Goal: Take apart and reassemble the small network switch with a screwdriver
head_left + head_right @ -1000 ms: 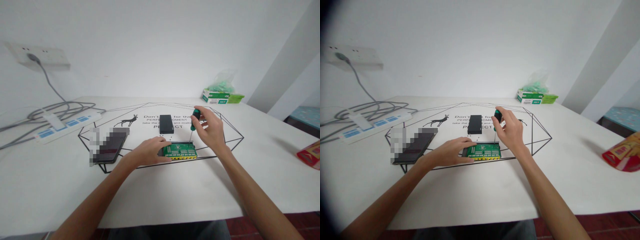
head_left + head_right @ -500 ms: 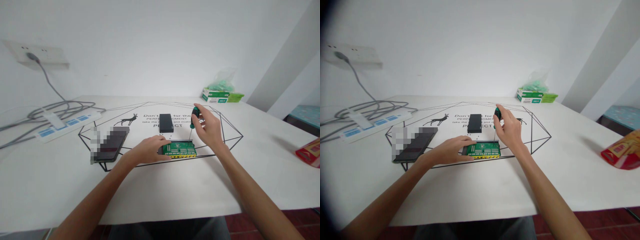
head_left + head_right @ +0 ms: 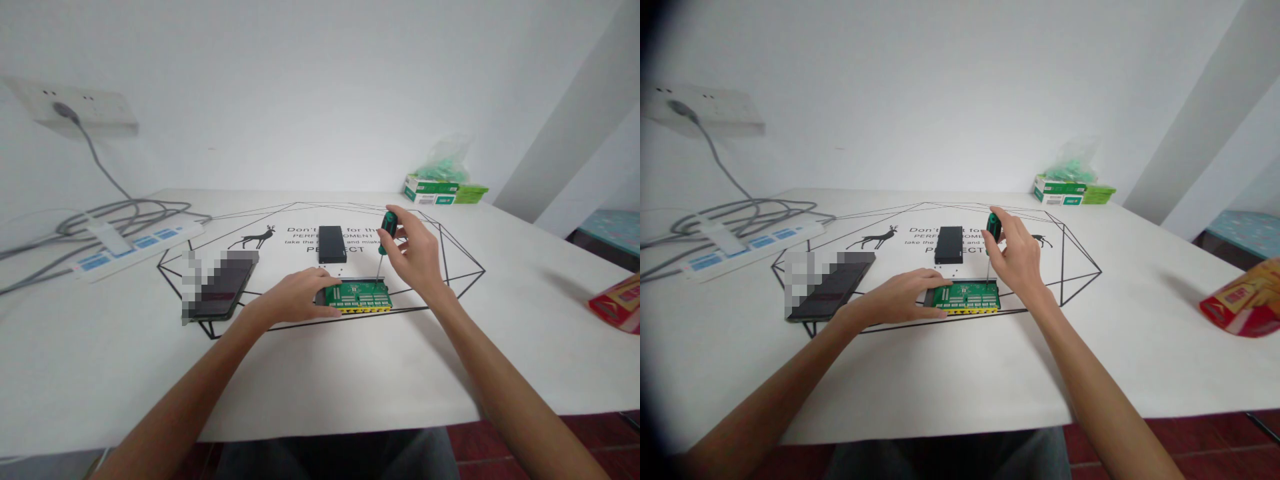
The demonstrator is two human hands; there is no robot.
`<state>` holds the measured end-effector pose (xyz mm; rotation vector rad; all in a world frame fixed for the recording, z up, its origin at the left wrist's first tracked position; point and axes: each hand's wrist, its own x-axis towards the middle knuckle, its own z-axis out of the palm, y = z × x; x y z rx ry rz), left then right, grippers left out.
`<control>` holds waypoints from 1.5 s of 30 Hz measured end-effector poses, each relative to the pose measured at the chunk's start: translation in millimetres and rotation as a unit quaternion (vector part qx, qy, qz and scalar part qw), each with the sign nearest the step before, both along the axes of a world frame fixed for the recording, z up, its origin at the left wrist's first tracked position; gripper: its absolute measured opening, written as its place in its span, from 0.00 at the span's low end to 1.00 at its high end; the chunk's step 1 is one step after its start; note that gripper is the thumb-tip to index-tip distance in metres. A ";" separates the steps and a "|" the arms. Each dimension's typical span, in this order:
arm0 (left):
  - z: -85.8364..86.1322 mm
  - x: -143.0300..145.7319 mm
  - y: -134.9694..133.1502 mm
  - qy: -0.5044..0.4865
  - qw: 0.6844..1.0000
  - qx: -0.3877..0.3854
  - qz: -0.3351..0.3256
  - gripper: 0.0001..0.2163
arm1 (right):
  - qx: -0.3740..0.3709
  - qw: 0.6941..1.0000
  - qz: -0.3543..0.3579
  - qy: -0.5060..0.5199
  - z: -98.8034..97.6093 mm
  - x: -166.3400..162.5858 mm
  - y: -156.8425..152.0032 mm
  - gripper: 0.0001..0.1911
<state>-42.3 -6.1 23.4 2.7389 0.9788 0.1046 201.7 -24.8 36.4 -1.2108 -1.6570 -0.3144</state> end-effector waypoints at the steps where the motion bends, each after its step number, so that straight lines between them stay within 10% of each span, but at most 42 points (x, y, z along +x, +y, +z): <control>1: 0.2 -0.1 -0.1 0.000 1.000 -0.002 0.000 0.29 | 0.002 1.000 -0.002 -0.002 0.5 -0.2 -0.3 0.21; 45: -0.5 -0.8 1.0 0.007 1.000 0.000 0.001 0.29 | -0.029 1.000 0.001 0.000 6.0 7.0 -0.8 0.21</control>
